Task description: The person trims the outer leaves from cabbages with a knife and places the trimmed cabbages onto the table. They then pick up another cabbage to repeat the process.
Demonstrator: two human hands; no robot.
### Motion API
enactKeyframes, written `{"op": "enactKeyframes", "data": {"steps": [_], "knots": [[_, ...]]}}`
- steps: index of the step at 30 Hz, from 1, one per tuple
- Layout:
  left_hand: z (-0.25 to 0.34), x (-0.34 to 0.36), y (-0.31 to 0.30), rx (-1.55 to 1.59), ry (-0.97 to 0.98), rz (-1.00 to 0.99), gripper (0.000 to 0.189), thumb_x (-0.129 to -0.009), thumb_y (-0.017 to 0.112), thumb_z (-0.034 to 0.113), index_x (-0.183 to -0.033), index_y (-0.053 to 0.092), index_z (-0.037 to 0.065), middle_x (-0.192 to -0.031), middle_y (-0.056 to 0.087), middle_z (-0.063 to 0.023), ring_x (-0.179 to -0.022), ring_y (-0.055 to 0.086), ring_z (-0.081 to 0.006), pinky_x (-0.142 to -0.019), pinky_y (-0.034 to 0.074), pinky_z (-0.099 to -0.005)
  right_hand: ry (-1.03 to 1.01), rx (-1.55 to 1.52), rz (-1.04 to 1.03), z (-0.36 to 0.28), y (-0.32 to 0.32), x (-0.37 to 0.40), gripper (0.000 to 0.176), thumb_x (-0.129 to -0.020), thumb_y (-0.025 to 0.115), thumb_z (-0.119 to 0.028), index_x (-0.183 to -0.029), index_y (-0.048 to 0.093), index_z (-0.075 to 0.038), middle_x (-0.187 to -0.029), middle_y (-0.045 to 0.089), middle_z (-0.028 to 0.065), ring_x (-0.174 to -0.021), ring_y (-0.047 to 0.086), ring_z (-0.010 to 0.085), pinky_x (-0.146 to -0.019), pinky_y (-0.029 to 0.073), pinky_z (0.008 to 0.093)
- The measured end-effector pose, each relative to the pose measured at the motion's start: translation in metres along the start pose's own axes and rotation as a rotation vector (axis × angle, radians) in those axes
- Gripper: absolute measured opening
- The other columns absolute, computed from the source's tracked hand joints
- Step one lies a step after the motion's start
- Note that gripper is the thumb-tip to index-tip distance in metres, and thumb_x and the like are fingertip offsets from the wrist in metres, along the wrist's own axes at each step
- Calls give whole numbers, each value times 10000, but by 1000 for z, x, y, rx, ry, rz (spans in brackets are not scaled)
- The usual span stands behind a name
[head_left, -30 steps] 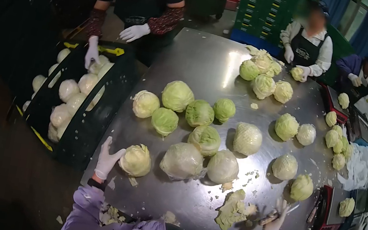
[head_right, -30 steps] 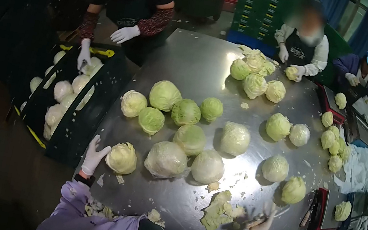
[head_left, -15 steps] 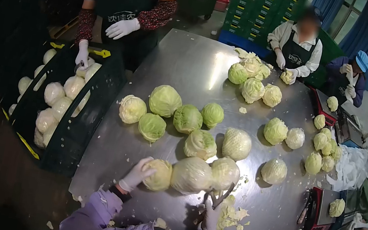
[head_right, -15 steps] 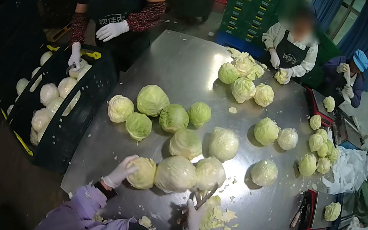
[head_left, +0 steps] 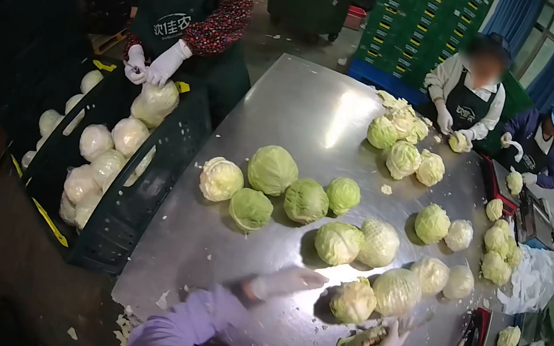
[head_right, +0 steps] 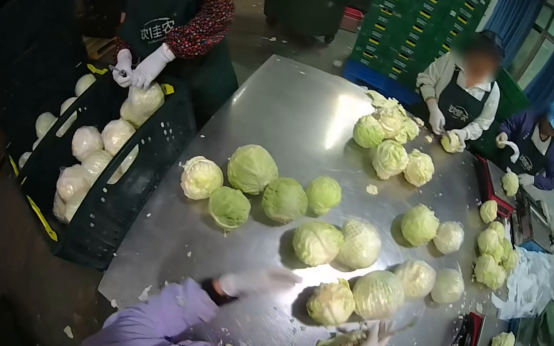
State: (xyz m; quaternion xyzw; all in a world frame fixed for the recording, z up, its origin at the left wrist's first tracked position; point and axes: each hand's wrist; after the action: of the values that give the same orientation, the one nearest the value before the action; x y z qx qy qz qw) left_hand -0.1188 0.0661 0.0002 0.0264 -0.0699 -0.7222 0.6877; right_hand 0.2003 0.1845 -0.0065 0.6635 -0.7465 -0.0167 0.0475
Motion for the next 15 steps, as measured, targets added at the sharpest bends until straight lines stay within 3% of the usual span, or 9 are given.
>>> {"op": "enactKeyframes", "data": {"steps": [1, 4, 6, 7, 8, 11, 13, 14, 15], "knots": [[19, 14, -37, -37, 317, 168, 252, -916, 559, 52, -1157, 606, -2, -1157, 623, -110, -1047, 578, -164, -887, 471, -287, 110, 13, -47, -25, 5, 16, 599, -908, 534, -101, -1446, 279, -34, -1188, 532, 124, -869, 587, 159, -715, 495, 275], [84, 57, -127, -280, 218, 1166, 389, -840, 656, 101, -1192, 545, -24, -1147, 598, -141, -1001, 592, -214, -890, 463, -301, 190, 36, -65, -25, -9, 36, 581, -909, 538, -90, -1439, 302, -50, -1008, 582, 91, -676, 590, 125, -576, 478, 235], [54, 77, -203, -759, 139, 1429, 644, -773, 754, 240, -1293, 479, -19, -1260, 523, -220, -1157, 505, -326, -984, 400, -363, 163, 50, -21, -17, -15, 48, 582, -909, 541, -83, -1440, 306, -59, -911, 595, 72, -583, 573, 107, -512, 458, 218], [39, 80, -229, -643, -44, 1409, 787, -764, 773, 279, -1381, 384, -17, -1345, 451, -203, -1213, 466, -305, -1019, 374, -344, 184, 84, -17, -28, -5, 67, 509, -915, 550, -90, -1386, 365, -40, -912, 596, 71, -579, 569, 103, -505, 458, 219], [19, 80, -248, -163, 75, 1235, 855, -785, 766, 269, -1434, 284, -8, -1373, 428, -156, -1237, 450, -248, -1028, 372, -329, 203, 118, -12, -33, 1, 76, 439, -921, 558, -97, -1332, 424, -21, -913, 598, 71, -576, 565, 98, -498, 458, 219], [13, 58, -242, 61, 89, 1065, 850, -813, 745, 241, -1451, 234, 8, -1364, 432, -125, -1242, 435, -204, -1022, 380, -310, 289, 232, -210, -23, 14, 108, 128, -928, 539, -90, -1025, 590, -24, -797, 655, 67, -565, 603, 121, -482, 460, 231], [10, 44, -236, 16, 106, 1045, 808, -831, 724, 173, -1449, 226, 19, -1355, 439, -123, -1233, 444, -197, -1017, 390, -305, 460, 249, -515, -26, 38, 127, 203, -919, 541, -69, -1106, 600, -14, -869, 684, 60, -594, 606, 91, -483, 444, 207], [10, 37, -229, 19, 107, 1027, 808, -831, 724, 173, -1449, 226, 19, -1355, 439, -123, -1233, 444, -197, -1017, 390, -305, 149, 459, -777, 10, 35, 126, 294, -920, 542, -67, -1206, 569, -3, -906, 691, 59, -612, 595, 76, -518, 440, 191], [14, 31, -217, 47, 105, 995, 787, -832, 719, 149, -1443, 239, 23, -1356, 437, -121, -1232, 444, -195, -1021, 390, -309, 164, 525, -867, 3, 52, 130, 353, -919, 553, -82, -1263, 543, -7, -943, 697, 44, -652, 587, 73, -588, 450, 195]]}}
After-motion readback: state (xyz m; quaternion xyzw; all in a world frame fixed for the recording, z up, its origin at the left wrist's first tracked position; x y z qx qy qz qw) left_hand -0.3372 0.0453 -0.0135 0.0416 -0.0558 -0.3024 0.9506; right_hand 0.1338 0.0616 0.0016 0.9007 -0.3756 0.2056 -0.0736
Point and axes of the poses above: each hand's wrist, its own x-axis away from the middle knuckle, its own y-axis out of the palm, z = x × y
